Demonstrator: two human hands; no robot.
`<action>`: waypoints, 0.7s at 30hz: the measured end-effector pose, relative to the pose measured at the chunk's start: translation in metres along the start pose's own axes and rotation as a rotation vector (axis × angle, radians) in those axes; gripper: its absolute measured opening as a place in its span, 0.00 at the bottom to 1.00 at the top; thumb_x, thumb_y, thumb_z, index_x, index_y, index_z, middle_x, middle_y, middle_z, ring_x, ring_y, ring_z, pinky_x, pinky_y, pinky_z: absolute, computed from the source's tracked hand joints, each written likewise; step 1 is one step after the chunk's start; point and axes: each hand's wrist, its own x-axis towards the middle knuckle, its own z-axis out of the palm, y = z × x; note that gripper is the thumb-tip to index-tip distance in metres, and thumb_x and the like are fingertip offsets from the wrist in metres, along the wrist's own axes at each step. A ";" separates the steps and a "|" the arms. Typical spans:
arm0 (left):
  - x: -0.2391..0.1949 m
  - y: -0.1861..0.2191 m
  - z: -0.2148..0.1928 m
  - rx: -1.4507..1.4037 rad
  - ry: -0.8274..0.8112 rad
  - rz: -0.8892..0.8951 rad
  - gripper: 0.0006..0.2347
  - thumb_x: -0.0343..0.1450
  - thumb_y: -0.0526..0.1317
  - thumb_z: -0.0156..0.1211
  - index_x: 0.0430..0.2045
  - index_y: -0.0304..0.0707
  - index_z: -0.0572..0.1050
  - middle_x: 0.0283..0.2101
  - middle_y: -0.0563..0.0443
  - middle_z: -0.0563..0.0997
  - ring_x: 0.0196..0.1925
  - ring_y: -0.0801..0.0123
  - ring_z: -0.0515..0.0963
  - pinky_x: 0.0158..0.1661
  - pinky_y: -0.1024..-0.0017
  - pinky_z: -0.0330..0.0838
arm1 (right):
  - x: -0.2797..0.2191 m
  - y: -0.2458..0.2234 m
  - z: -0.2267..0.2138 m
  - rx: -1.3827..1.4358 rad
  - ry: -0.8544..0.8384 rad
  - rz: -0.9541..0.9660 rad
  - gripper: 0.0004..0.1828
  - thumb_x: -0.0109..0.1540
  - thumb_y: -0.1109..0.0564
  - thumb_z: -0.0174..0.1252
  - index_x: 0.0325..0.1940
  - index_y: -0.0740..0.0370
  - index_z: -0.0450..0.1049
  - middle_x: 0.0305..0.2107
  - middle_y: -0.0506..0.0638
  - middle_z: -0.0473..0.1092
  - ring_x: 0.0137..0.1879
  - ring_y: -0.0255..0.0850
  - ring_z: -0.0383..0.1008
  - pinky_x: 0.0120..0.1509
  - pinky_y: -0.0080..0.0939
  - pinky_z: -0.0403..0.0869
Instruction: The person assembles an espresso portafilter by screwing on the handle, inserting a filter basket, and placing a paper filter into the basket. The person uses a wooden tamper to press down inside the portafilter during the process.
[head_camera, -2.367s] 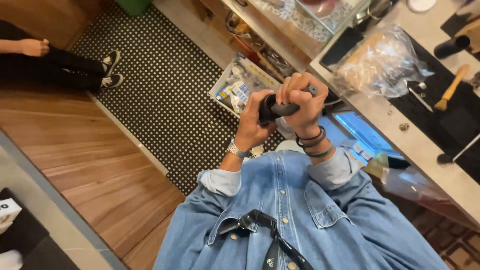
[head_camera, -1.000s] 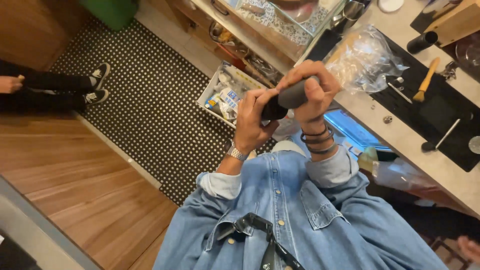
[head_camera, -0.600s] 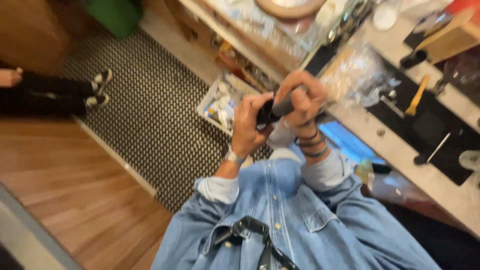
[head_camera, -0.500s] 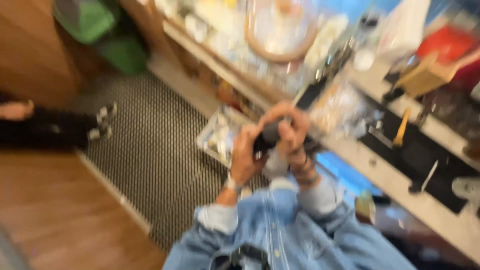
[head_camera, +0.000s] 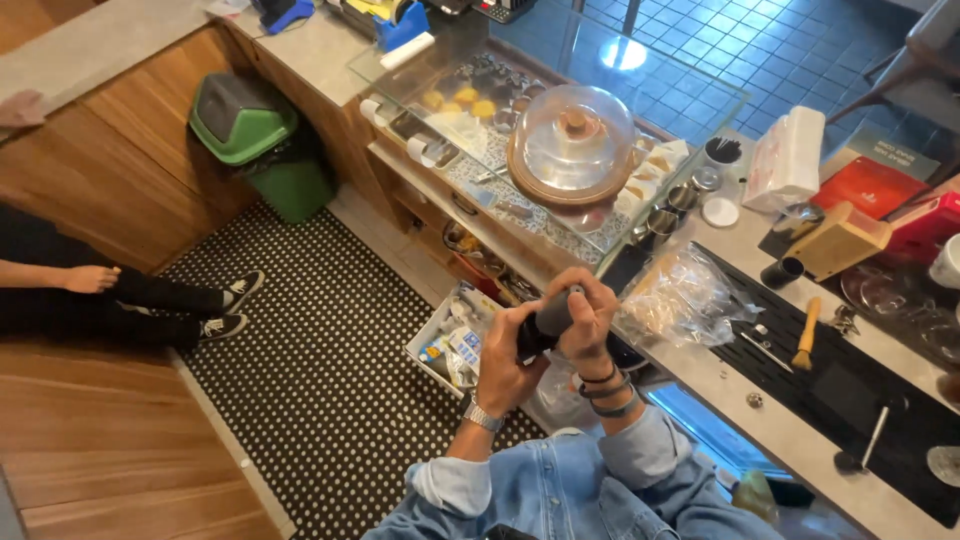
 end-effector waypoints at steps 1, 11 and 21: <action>-0.001 0.000 0.001 -0.019 0.008 -0.014 0.33 0.55 0.33 0.67 0.58 0.54 0.72 0.48 0.49 0.76 0.48 0.46 0.80 0.49 0.56 0.71 | 0.001 -0.002 0.002 0.019 -0.004 -0.001 0.27 0.66 0.40 0.49 0.21 0.61 0.70 0.10 0.50 0.68 0.17 0.36 0.72 0.25 0.32 0.71; -0.001 -0.015 0.013 0.090 0.065 -0.036 0.33 0.53 0.37 0.67 0.57 0.60 0.74 0.47 0.55 0.76 0.44 0.52 0.80 0.47 0.59 0.74 | 0.001 0.005 0.003 0.020 -0.022 0.029 0.29 0.67 0.39 0.49 0.18 0.58 0.67 0.09 0.49 0.67 0.17 0.36 0.74 0.23 0.30 0.71; -0.006 -0.013 0.010 0.110 0.064 -0.048 0.34 0.52 0.37 0.67 0.57 0.62 0.73 0.44 0.57 0.75 0.41 0.49 0.80 0.46 0.56 0.74 | -0.006 0.016 -0.004 0.064 -0.019 0.053 0.31 0.70 0.40 0.45 0.17 0.58 0.65 0.08 0.50 0.65 0.15 0.37 0.71 0.23 0.30 0.70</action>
